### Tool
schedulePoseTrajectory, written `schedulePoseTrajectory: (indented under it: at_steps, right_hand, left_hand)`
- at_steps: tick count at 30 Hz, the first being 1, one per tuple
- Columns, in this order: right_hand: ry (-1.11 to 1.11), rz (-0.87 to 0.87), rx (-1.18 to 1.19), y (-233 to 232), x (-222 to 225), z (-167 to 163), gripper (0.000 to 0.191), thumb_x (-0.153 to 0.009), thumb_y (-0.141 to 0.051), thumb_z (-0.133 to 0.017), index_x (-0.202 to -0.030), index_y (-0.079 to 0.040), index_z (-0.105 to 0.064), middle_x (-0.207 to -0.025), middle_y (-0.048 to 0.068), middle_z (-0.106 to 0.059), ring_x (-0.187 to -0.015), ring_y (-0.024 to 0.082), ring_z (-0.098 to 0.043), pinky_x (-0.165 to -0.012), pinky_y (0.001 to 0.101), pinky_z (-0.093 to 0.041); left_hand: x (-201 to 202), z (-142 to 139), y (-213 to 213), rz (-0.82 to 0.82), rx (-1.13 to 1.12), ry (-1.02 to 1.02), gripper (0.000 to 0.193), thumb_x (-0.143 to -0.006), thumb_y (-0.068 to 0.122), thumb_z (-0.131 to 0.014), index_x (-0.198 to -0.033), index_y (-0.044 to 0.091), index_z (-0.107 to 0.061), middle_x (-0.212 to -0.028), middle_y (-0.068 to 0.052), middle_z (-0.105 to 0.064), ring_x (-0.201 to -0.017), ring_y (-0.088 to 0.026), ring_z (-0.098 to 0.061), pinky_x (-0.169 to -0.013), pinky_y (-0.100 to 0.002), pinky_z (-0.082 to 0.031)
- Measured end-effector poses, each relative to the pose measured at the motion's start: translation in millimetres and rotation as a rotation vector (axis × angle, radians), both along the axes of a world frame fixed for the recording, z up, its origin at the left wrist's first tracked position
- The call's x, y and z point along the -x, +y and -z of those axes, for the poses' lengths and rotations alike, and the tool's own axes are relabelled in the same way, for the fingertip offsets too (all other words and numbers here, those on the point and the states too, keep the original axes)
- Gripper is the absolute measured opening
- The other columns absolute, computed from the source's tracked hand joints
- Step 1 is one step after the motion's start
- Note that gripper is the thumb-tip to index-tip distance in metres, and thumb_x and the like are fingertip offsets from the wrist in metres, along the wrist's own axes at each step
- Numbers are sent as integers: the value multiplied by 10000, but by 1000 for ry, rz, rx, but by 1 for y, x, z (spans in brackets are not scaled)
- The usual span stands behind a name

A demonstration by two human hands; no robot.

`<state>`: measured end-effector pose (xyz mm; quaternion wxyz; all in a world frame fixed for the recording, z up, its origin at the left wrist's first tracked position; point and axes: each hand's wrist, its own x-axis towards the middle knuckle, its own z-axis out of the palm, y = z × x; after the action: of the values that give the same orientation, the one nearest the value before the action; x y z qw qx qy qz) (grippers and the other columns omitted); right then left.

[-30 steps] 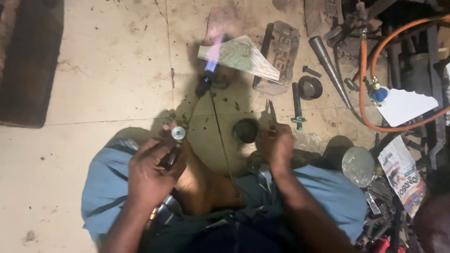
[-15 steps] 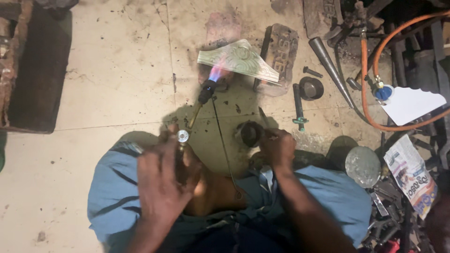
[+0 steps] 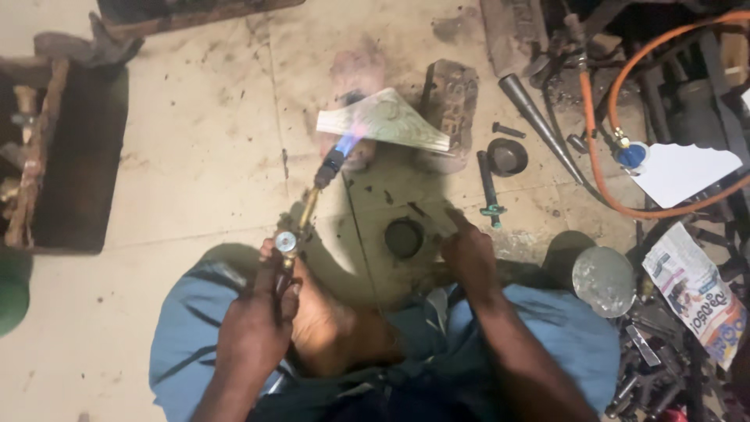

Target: The person sits on the workshop floor holding a lit blowtorch in one hand and a thin metal rod in the other, repeatedly passing the rod through the flame to heat it, occasionally dipping the rod into a small container and repositioning the torch.

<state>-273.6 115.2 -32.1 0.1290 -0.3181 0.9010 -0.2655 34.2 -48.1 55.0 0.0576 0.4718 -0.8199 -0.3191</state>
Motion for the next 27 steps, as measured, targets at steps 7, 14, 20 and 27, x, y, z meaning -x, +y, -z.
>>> schedulePoseTrajectory:
  at_steps: [7, 14, 20, 27]
  right_hand:
    - [108, 54, 95, 32, 57, -39, 306, -858, -84, -687, -1150, -52, -773, -910, 245, -746, -819, 353, -738, -706, 438, -565]
    - [-434, 249, 339, 18, 78, 9, 279, -915, -92, -636, -1162, 5, -724, -831, 79, -752, -712, 158, -700, -646, 314, -562]
    - [-722, 296, 410, 12, 57, 19, 315, -876, -127, -614, -1163, -23, -693, -822, 101, -729, -662, 161, -674, -595, 320, -543]
    - [-570, 302, 301, -2, 48, 11, 308, -889, -204, -579, -1101, -45, -735, -779, 102, -736, -668, 193, -670, -615, 348, -533]
  left_hand:
    - [37, -36, -8, 13, 66, 122, 464, -957, 285, -599, -1370, 91, -517, -843, -238, -744, -757, -470, -697, -638, -567, -546]
    - [87, -21, -14, 164, 215, 93, 306, -935, 257, -624, -1188, 88, -582, -875, -219, -732, -841, -449, -696, -807, -577, -518]
    - [106, -6, -26, 135, 120, -187, 274, -958, 304, -586, -1166, 125, -586, -877, -251, -727, -850, -479, -690, -809, -595, -508]
    - [117, 19, -36, 147, 107, -63, 229, -984, 262, -585, -1116, 76, -570, -887, -283, -712, -863, -496, -687, -769, -600, -514]
